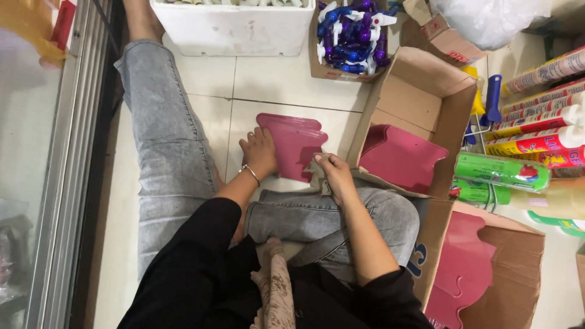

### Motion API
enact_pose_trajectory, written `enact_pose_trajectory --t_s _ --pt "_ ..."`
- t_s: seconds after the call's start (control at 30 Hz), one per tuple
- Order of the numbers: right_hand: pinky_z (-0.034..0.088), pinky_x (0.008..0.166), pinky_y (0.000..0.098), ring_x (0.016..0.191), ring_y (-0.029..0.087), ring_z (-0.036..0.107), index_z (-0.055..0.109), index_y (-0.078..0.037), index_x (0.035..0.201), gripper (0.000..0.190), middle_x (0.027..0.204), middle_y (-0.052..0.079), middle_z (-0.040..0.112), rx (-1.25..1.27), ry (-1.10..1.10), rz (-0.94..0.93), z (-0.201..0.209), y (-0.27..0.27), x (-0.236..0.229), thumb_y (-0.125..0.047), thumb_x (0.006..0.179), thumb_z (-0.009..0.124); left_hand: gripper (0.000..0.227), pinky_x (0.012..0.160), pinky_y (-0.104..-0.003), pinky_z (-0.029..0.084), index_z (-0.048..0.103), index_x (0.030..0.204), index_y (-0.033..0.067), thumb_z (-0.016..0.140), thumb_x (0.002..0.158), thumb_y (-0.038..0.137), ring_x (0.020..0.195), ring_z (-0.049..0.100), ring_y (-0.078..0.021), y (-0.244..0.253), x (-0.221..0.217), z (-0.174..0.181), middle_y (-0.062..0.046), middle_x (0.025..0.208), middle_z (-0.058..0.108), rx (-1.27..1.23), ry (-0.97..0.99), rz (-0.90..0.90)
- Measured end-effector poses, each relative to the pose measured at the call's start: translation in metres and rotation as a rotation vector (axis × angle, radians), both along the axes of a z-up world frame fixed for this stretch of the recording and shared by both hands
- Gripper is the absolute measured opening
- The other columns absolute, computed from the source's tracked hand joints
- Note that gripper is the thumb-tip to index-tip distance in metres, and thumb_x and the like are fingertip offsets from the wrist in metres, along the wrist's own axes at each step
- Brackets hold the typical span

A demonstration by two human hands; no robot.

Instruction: The person sits on the floor and wipes several pink plastic parts with a cloth. They handle the parts one at a time, wiping each surface and then placing them into a cardboard box.

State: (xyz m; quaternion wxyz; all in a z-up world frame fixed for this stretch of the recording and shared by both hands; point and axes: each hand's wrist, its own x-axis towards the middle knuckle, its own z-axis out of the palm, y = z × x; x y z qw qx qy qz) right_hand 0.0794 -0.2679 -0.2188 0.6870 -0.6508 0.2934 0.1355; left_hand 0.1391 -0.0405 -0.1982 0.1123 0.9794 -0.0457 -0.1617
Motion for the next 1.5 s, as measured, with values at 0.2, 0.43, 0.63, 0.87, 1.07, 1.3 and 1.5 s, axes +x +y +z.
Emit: enact_pose_trajectory --t_s 0.2,0.43,0.63,0.87,1.07,1.3,1.5 --pt "0.057 0.088 0.0538 0.113 0.04 0.066 0.057 0.004 0.14 0.063 0.122 0.033 0.065 -0.163 0.023 0.03 0.057 0.023 -0.005 -0.03 0.09 0.076 0.099 0.084 -0.06 0.044 0.046 0.117 0.0001 0.103 0.04 0.024 0.106 0.054 -0.0416 -0.005 -0.012 0.003 -0.019 0.111 0.051 -0.011 -0.031 0.034" --pt "0.044 0.104 0.0637 0.14 0.051 0.042 0.033 0.003 0.157 0.107 0.151 0.037 0.04 -0.374 0.218 0.274 0.041 0.029 0.002 -0.053 0.08 0.082 0.095 0.083 -0.06 0.047 0.049 0.116 -0.0034 0.1 0.046 0.036 0.105 0.057 -0.0431 -0.005 -0.021 0.027 -0.021 0.11 0.054 -0.131 -0.068 0.172" --pt "0.049 0.101 0.0625 0.136 0.043 0.051 0.033 0.002 0.156 0.1 0.146 0.028 0.053 -0.379 0.214 0.306 0.006 0.015 0.006 -0.046 0.083 0.082 0.081 0.088 -0.061 0.046 0.053 0.117 -0.0071 0.088 0.063 0.042 0.108 0.059 -0.0467 0.0 -0.027 0.039 -0.023 0.113 0.055 -0.265 -0.041 0.333" --pt "0.054 0.077 0.0455 0.1 0.033 0.064 0.067 -0.002 0.124 0.054 0.103 0.021 0.065 -0.278 0.13 0.108 0.001 0.003 0.002 -0.041 0.088 0.077 0.073 0.09 -0.06 0.045 0.054 0.117 -0.0034 0.08 0.076 0.051 0.111 0.061 -0.048 0.029 -0.028 0.067 -0.026 0.114 0.062 -0.401 0.038 0.431" --pt "0.057 0.082 0.0563 0.105 0.037 0.071 0.064 -0.003 0.127 0.049 0.117 0.025 0.07 0.226 0.094 -0.045 0.069 0.021 0.0 -0.035 0.092 0.076 0.054 0.093 -0.055 0.052 0.064 0.129 0.0034 0.074 0.082 0.027 0.114 0.067 -0.0412 0.059 -0.053 0.131 -0.023 0.12 0.07 -1.246 0.537 0.527" --pt "0.019 0.123 0.058 0.145 0.048 0.032 0.051 0.002 0.142 0.049 0.148 0.03 0.042 -0.398 -0.724 0.129 0.195 0.109 -0.04 -0.03 0.105 0.051 0.024 0.064 -0.049 0.061 0.062 0.099 0.0035 0.063 0.075 -0.002 0.084 0.075 -0.0366 0.055 -0.072 -0.032 -0.022 0.1 0.072 -1.695 0.645 0.726" --pt "0.014 0.124 0.0598 0.155 0.044 0.016 0.045 -0.023 0.157 0.048 0.168 0.016 0.025 -0.928 -1.042 0.67 0.166 0.114 -0.03 -0.031 0.11 0.037 0.024 0.074 -0.049 0.054 0.064 0.092 -0.0024 0.063 0.071 -0.013 0.085 0.066 -0.03 0.053 -0.102 0.014 -0.019 0.097 0.069 -1.779 0.579 0.567"
